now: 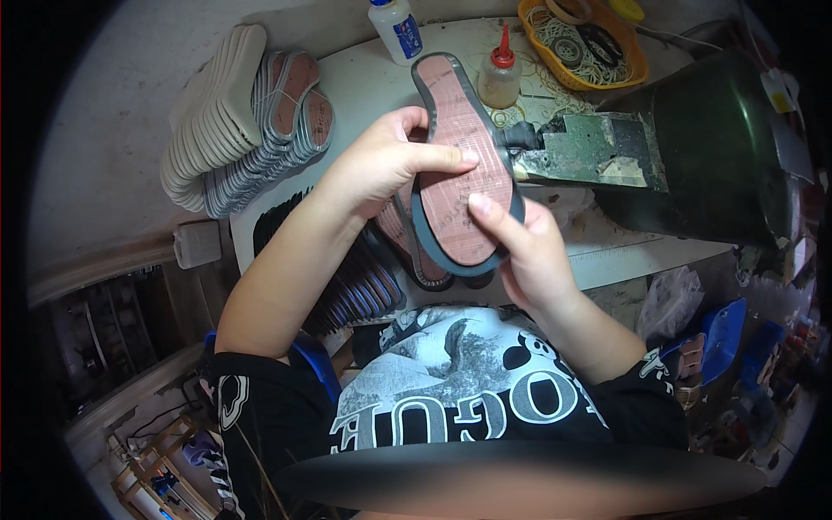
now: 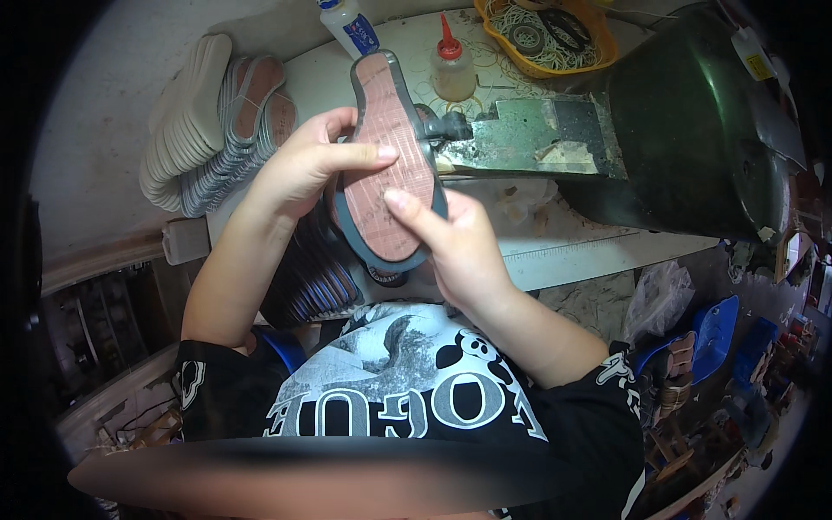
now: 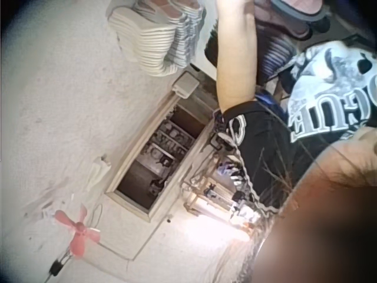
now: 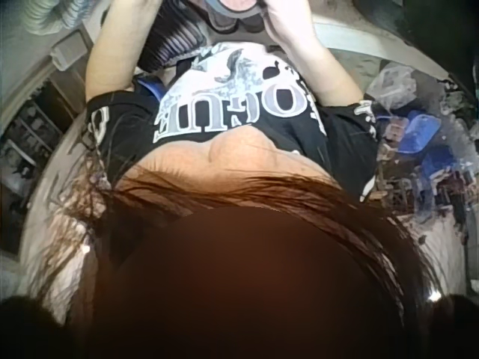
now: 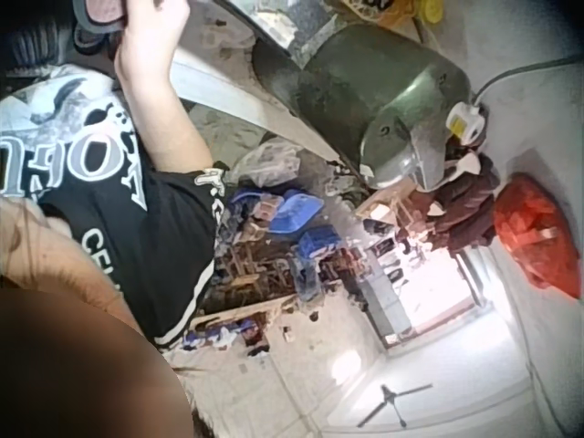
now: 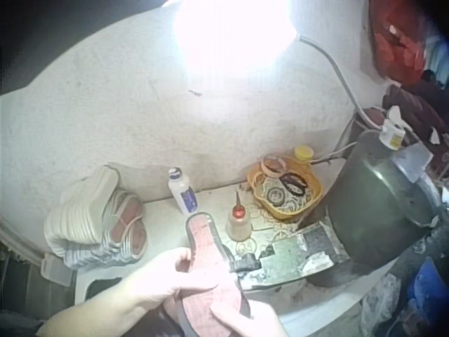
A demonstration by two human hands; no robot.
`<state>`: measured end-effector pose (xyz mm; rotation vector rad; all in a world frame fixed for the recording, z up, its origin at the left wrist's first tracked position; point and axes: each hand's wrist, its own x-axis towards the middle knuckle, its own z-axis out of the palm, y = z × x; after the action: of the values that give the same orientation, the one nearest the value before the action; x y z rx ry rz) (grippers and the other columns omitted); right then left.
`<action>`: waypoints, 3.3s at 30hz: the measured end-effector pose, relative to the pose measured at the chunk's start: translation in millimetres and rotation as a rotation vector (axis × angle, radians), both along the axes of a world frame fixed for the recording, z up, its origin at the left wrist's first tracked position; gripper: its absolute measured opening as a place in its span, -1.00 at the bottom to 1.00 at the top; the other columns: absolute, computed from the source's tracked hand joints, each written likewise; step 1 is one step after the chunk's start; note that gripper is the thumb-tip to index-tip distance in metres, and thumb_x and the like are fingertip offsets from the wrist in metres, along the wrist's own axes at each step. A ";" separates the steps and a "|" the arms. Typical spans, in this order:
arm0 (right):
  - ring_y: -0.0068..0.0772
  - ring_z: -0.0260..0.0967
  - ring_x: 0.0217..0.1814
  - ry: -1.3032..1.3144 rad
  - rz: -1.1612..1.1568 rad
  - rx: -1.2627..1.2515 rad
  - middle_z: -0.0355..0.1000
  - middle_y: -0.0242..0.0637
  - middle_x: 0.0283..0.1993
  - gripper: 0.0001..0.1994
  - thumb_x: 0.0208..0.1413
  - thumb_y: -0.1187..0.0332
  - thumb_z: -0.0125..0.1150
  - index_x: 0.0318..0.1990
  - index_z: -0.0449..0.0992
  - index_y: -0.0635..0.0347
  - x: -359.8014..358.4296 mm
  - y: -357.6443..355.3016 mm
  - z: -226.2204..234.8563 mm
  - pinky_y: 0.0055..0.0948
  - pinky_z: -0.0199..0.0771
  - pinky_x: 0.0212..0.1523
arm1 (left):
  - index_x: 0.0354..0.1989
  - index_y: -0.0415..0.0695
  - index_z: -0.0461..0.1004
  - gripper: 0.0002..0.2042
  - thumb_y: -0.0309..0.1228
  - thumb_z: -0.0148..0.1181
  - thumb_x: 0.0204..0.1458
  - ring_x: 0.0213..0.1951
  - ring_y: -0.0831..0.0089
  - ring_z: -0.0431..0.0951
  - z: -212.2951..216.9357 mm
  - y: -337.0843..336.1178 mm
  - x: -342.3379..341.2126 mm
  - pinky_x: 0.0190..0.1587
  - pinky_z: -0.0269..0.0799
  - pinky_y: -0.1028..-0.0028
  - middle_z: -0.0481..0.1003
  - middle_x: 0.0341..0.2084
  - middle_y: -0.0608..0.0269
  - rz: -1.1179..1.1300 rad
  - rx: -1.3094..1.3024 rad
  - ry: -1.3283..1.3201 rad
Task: Inspecting and sorting multiple shoe outsoles and insoles on a workbench.
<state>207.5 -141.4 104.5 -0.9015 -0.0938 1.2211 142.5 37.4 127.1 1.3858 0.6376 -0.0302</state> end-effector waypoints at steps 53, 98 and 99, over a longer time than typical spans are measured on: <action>-0.67 0.42 -0.33 -0.374 0.179 0.017 0.51 -0.30 -0.30 -0.75 0.22 0.33 0.08 -0.10 0.42 0.37 19.7 -11.6 -13.4 -0.63 0.43 -0.32 | -0.42 -0.33 0.46 -0.52 -0.04 0.30 -0.04 -0.76 0.57 0.44 15.0 -3.9 -12.2 -0.72 0.38 0.64 0.45 -0.74 0.21 -0.273 0.179 0.281; -0.04 0.44 -0.22 -1.748 0.772 -0.313 0.43 -0.08 -0.27 -0.80 -0.01 0.31 0.20 -0.35 0.41 0.27 -68.8 34.4 -70.3 -0.20 0.43 -0.26 | 0.14 -0.05 0.30 -0.47 -0.37 0.17 -0.11 0.30 0.10 0.05 -135.8 -65.6 -144.8 0.32 -0.36 -0.04 0.17 0.19 -0.02 0.323 1.374 0.194; -0.06 0.40 -0.10 -1.817 0.633 -0.239 0.40 -0.08 -0.15 -0.78 -0.04 0.35 0.22 -0.27 0.42 0.26 -66.5 28.5 -57.9 -0.21 0.40 -0.17 | 0.14 -0.05 0.30 -0.47 -0.37 0.17 -0.11 0.30 0.10 0.05 -136.8 -65.9 -146.2 0.32 -0.36 -0.04 0.17 0.19 -0.02 0.322 1.372 0.189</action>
<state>140.9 -112.9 46.6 -2.0299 -1.7955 0.5545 -3.7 -28.5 -9.7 2.5775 1.1135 0.6507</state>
